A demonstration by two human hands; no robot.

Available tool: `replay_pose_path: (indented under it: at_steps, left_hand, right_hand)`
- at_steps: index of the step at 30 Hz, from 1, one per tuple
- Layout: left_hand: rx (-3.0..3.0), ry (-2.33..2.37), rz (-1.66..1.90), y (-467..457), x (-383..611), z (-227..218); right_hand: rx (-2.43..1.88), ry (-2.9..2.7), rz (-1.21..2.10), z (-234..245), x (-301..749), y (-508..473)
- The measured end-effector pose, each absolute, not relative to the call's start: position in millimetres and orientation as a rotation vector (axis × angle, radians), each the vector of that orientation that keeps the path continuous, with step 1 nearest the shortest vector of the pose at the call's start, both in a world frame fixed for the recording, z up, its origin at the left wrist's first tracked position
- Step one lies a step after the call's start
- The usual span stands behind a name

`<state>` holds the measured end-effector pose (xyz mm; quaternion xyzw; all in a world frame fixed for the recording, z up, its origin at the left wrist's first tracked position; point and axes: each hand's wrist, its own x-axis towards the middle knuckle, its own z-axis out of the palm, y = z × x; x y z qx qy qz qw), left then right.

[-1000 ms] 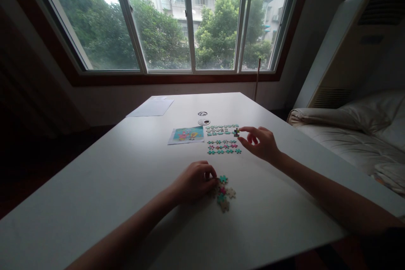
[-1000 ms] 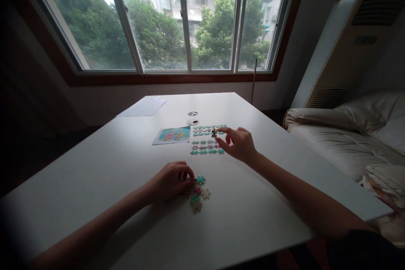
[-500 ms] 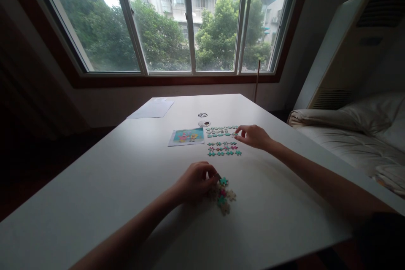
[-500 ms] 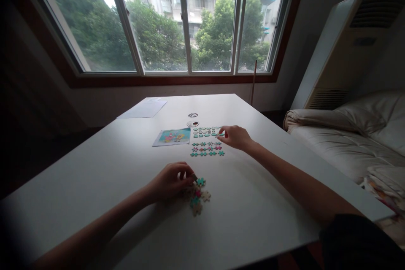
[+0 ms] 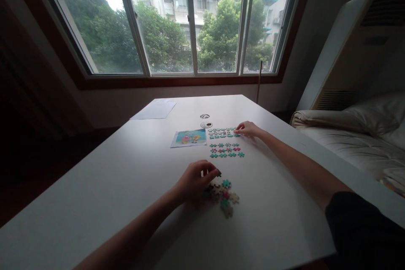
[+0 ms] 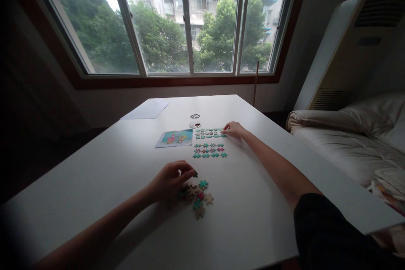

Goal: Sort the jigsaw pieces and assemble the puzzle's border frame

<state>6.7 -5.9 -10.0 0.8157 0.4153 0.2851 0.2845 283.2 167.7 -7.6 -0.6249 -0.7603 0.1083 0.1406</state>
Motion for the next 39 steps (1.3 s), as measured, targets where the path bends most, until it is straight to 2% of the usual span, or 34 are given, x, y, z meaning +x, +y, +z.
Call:
replay_pose_path:
  at_steps: [27,34,39]
  left_hand:
    - [1.863,1.035,0.882,-4,12,-11]
    - [1.778,0.995,0.939,9,4,-15]
    - [1.748,0.975,0.944,7,9,-12]
  right_hand:
    - [-1.711,-2.218,0.215,-6,275,170]
    - [-1.495,-2.22,0.138,1,249,118]
    - [-1.172,-2.266,0.228,0,229,55]
